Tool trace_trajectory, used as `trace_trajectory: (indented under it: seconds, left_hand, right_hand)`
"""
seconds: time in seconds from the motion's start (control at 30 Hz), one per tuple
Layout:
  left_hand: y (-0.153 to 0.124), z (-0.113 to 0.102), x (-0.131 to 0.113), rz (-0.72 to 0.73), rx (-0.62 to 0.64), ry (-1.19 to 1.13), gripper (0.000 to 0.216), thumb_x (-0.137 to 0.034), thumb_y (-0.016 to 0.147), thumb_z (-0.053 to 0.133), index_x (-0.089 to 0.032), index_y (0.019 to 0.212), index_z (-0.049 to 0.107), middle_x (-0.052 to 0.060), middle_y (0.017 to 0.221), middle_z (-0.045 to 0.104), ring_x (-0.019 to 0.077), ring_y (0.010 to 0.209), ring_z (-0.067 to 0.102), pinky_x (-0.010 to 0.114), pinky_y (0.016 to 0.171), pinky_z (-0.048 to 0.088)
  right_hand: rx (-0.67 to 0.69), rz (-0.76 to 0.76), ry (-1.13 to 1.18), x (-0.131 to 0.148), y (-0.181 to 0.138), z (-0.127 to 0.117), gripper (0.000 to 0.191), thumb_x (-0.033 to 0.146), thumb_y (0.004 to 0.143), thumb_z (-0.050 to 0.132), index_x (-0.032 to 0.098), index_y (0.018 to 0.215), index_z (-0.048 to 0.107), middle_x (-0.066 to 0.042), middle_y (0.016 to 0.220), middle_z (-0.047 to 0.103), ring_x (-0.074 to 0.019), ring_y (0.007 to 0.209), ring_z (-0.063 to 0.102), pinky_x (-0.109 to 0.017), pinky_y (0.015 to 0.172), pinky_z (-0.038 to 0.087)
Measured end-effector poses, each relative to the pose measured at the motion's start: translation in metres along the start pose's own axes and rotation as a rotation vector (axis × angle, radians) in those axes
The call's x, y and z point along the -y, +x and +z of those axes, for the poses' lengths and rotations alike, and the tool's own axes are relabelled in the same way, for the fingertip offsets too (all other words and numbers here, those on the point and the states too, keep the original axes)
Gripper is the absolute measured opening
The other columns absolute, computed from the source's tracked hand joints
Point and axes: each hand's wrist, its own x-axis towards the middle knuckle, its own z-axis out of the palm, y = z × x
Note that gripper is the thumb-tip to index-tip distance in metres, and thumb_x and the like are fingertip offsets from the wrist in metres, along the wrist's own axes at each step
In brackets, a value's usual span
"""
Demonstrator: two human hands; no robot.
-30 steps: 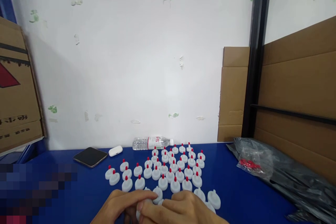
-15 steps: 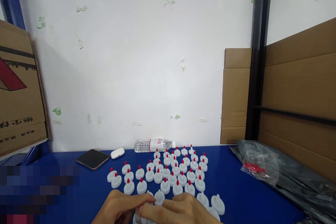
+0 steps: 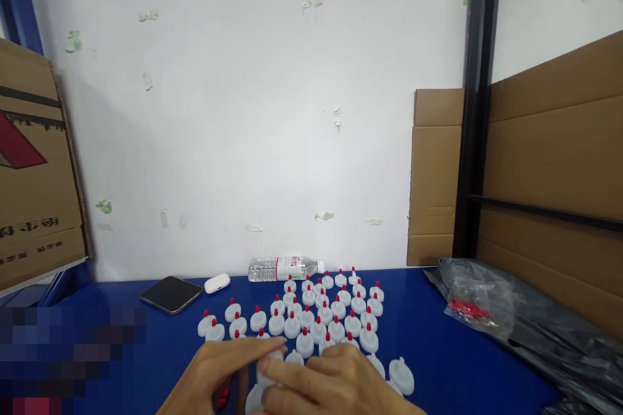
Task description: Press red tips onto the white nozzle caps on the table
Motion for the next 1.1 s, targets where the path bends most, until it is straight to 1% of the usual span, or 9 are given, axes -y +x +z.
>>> trace_trajectory:
  seconds: [0.03, 0.07, 0.13, 0.17, 0.3, 0.43, 0.63, 0.9, 1.1]
  left_hand:
    - [0.003, -0.004, 0.001, -0.006, -0.036, 0.056, 0.051, -0.051, 0.091, 0.074, -0.028, 0.136, 0.066, 0.006, 0.114, 0.077, 0.0117, 0.059, 0.064, 0.028, 0.076, 0.057]
    - [0.008, -0.01, 0.002, -0.041, -0.035, 0.097, 0.044, -0.046, 0.097, 0.067, -0.027, 0.138, 0.064, 0.005, 0.113, 0.078, 0.0113, 0.058, 0.064, 0.027, 0.073, 0.057]
    - [0.02, -0.025, 0.004, -0.128, 0.022, 0.185, 0.026, -0.034, 0.105, 0.052, -0.023, 0.117, 0.072, 0.004, 0.098, 0.076, 0.0127, 0.061, 0.063, 0.022, 0.062, 0.052]
    - [0.026, -0.034, 0.006, -0.107, 0.085, 0.24, 0.027, -0.03, 0.105, 0.048, -0.021, 0.103, 0.074, 0.003, 0.091, 0.074, 0.0127, 0.059, 0.061, 0.022, 0.059, 0.049]
    - [0.039, -0.058, 0.016, -0.167, 0.339, 0.431, 0.028, -0.02, 0.099, 0.05, -0.021, 0.084, 0.074, 0.002, 0.08, 0.071, 0.0164, 0.068, 0.064, 0.025, 0.063, 0.04]
    - [0.033, -0.062, 0.021, -0.347, 0.509, 0.387, 0.017, -0.019, 0.09, 0.062, -0.023, 0.082, 0.076, 0.0, 0.08, 0.075, 0.0196, 0.079, 0.068, 0.027, 0.071, 0.04]
    - [0.033, -0.061, 0.013, -0.464, 0.572, 0.287, 0.005, -0.029, 0.081, 0.078, -0.025, 0.079, 0.076, -0.003, 0.084, 0.075, 0.0207, 0.086, 0.067, 0.026, 0.071, 0.039]
    - [0.033, -0.059, 0.02, -0.496, 0.619, 0.215, 0.001, -0.022, 0.081, 0.076, -0.023, 0.08, 0.076, -0.003, 0.086, 0.075, 0.0177, 0.081, 0.066, 0.024, 0.067, 0.04]
    - [0.033, -0.056, 0.03, -0.51, 0.645, 0.181, 0.005, -0.023, 0.081, 0.078, -0.023, 0.086, 0.078, -0.003, 0.086, 0.074, 0.0163, 0.079, 0.064, 0.023, 0.065, 0.039]
  right_hand:
    - [-0.015, -0.001, -0.015, -0.003, 0.0, -0.001, 0.025, 0.021, 0.111, 0.044, 0.019, 0.113, 0.069, -0.002, 0.116, 0.079, -0.0081, 0.052, 0.066, -0.027, 0.04, 0.043]
    - [-0.031, 0.016, -0.014, -0.006, -0.001, -0.001, 0.024, 0.019, 0.11, 0.045, 0.017, 0.113, 0.068, -0.003, 0.114, 0.08, -0.0088, 0.056, 0.069, -0.026, 0.043, 0.044]
    - [-0.026, 0.096, 0.022, -0.014, -0.003, 0.0, 0.022, 0.016, 0.109, 0.045, 0.016, 0.115, 0.066, -0.005, 0.111, 0.08, -0.0111, 0.07, 0.074, -0.025, 0.053, 0.049]
    - [-0.006, 0.146, 0.039, -0.017, -0.005, 0.0, 0.021, 0.017, 0.109, 0.046, 0.017, 0.116, 0.065, -0.004, 0.109, 0.08, -0.0121, 0.074, 0.075, -0.025, 0.057, 0.05]
    - [0.187, 0.306, 0.04, -0.03, -0.014, 0.004, 0.025, 0.023, 0.109, 0.044, 0.024, 0.128, 0.06, -0.001, 0.098, 0.078, -0.0151, 0.068, 0.073, -0.027, 0.059, 0.045]
    - [0.382, 0.368, 0.049, -0.037, -0.017, 0.003, 0.027, 0.021, 0.108, 0.045, 0.027, 0.129, 0.06, 0.001, 0.093, 0.076, -0.0161, 0.07, 0.072, -0.028, 0.057, 0.036]
    - [0.493, 0.399, 0.11, -0.034, -0.012, -0.001, 0.018, 0.021, 0.103, 0.051, 0.024, 0.109, 0.068, 0.002, 0.086, 0.077, -0.0153, 0.067, 0.071, -0.028, 0.057, 0.032]
    - [0.595, 0.432, 0.148, -0.031, -0.009, -0.002, 0.008, 0.02, 0.098, 0.062, 0.024, 0.099, 0.069, 0.003, 0.082, 0.077, -0.0152, 0.066, 0.071, -0.027, 0.056, 0.028]
    - [0.62, 0.442, 0.171, -0.031, -0.006, -0.004, 0.012, 0.02, 0.101, 0.058, 0.024, 0.096, 0.067, 0.003, 0.086, 0.077, -0.0161, 0.072, 0.072, -0.028, 0.057, 0.028]
